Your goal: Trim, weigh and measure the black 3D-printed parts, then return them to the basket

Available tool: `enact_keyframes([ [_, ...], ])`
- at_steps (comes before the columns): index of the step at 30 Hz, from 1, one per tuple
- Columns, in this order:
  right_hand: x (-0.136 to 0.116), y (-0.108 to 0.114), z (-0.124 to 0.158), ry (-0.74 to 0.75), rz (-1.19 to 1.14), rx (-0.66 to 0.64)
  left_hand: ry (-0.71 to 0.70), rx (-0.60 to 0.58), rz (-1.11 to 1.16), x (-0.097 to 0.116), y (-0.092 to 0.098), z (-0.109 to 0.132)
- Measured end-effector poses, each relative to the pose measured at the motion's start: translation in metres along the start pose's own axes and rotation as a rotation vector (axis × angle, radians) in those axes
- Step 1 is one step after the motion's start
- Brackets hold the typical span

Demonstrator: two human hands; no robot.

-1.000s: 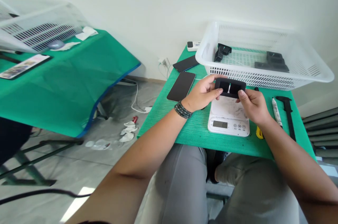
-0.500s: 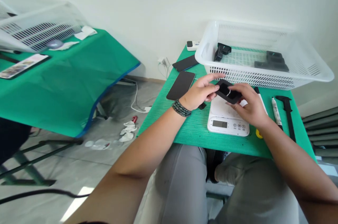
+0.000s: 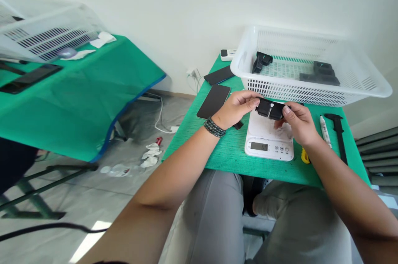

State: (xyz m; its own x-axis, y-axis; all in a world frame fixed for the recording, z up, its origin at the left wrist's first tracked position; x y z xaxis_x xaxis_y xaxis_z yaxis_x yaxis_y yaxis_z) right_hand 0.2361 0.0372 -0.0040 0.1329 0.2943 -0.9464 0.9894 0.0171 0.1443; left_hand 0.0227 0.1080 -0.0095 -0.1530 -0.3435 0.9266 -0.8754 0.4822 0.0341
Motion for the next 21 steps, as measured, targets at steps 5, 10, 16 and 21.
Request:
enact_keyframes([
  [5,0.006,0.001,-0.001,-0.035,-0.136,-0.013,0.008,-0.007,0.032,-0.005,0.002,0.000],
  [10,0.010,0.001,0.000,-0.135,-0.262,-0.072,-0.001,-0.097,0.069,-0.001,0.003,0.001],
  [16,0.004,0.008,0.000,-0.067,-0.163,-0.130,-0.027,-0.190,0.062,0.003,0.006,0.001],
  [21,0.003,0.017,-0.003,0.233,0.279,-0.179,-0.060,-0.203,-0.117,-0.004,0.009,-0.001],
])
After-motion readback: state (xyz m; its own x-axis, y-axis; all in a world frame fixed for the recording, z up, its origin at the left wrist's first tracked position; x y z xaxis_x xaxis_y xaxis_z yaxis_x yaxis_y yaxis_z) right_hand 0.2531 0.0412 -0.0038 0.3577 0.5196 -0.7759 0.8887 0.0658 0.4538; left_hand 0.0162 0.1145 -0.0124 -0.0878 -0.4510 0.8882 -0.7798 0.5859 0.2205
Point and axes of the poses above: each hand's wrist, its own z-axis away from the middle knuckle, its own y-axis out of the back of the hand, x = y × z, the point moved 1 cm from there along -z, towards the middle knuckle, and after that the axes turned 4 degrees about x, right-handed, at the moved point
